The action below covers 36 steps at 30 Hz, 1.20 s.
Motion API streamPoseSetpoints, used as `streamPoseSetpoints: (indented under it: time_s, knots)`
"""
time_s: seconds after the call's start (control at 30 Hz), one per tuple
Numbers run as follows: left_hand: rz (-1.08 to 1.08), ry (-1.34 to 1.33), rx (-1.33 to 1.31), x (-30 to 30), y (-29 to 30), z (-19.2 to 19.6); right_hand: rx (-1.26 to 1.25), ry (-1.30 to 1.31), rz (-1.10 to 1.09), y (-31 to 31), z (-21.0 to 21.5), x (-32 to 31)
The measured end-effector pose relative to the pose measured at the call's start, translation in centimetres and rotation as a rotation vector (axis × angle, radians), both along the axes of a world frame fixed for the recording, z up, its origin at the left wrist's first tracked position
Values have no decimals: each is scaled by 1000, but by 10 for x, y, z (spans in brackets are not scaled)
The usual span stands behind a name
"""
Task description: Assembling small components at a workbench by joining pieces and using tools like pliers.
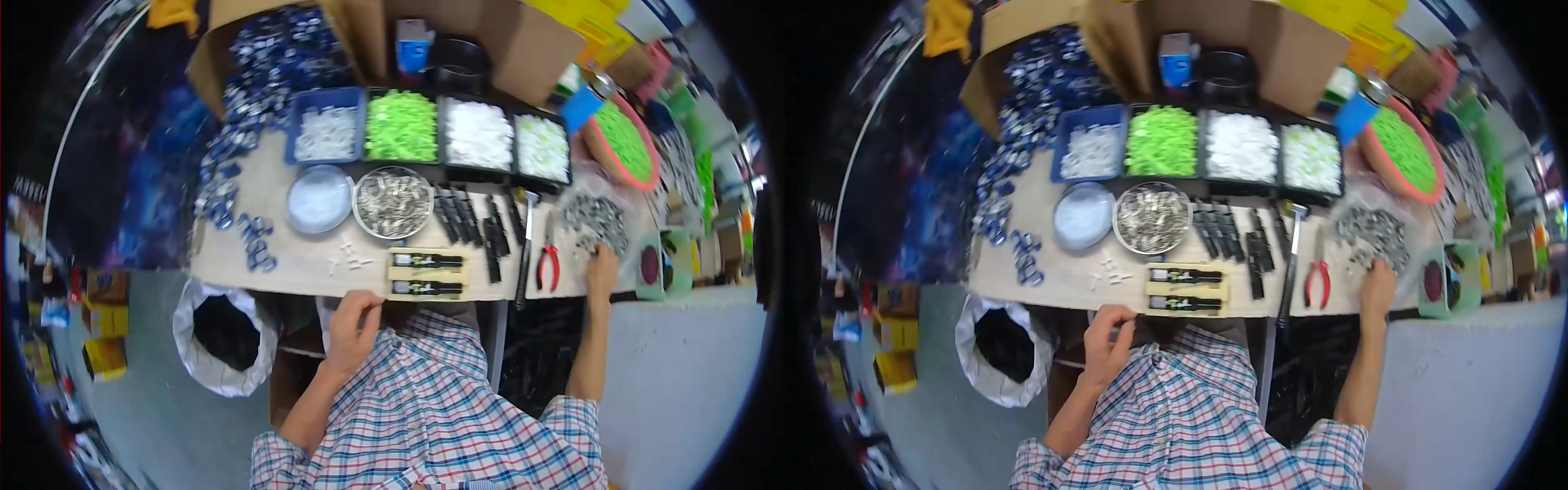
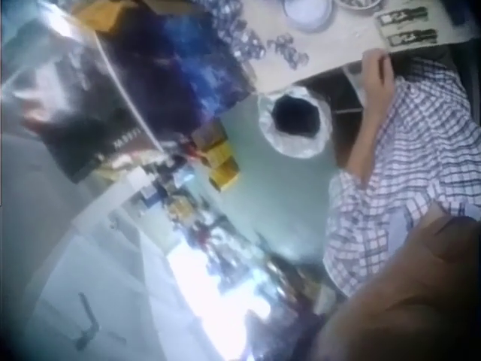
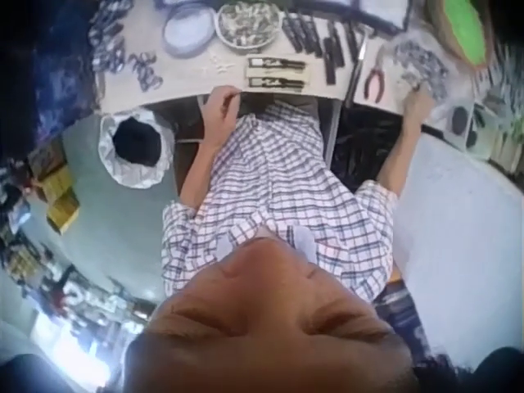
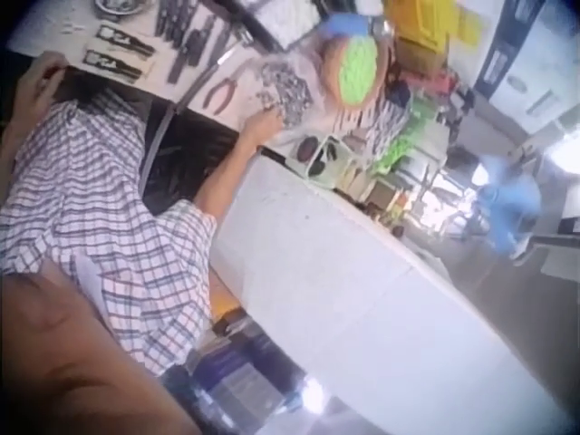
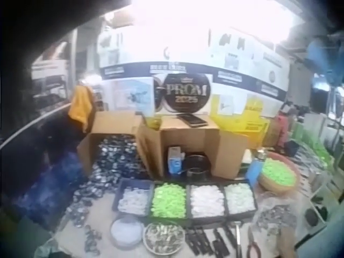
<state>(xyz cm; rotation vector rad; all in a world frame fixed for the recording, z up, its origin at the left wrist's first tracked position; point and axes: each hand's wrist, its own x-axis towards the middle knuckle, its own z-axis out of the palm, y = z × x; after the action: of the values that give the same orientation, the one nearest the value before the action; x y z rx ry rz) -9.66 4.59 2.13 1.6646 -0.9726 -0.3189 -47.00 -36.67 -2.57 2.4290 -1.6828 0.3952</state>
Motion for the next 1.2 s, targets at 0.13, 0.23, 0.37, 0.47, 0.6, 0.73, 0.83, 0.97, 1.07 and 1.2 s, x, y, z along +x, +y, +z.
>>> streamPoseSetpoints:
  time_s: [0.13, 0.23, 0.37, 0.47, 0.6, 0.73, 0.83, 0.97, 1.07, 1.2]
  knots:
    - [116, 74, -37, 10, -8, 8, 92, -47, 83, -5, 6, 11]
    - [269, 74, 29, 23, -10, -1, 114, 17, 64, -8, 12, 16]
    - [439, -51, 77, 58, -9, -25, -117, -82, 160, -6, 7, 19]
    - [447, -141, 139, 74, -8, -27, -164, -247, 114, 24, 24, 40]
    - [327, -344, 285, 74, -9, -29, 176, -903, 316, 94, 34, 99]
    - [254, -329, 364, 73, -10, -20, 622, -1048, 576, 182, 60, 193]
    - [224, -318, 371, 74, -12, -20, 709, -803, 822, 212, 61, 222]
    - [233, -313, 339, 70, -8, -23, 809, -805, 959, 240, 53, 224]
    - [268, -181, 299, 73, -3, -23, 885, -751, 993, 260, 65, 202]
    - [315, 447, -9, 86, 0, -11, 947, -938, 718, 282, 56, 152]
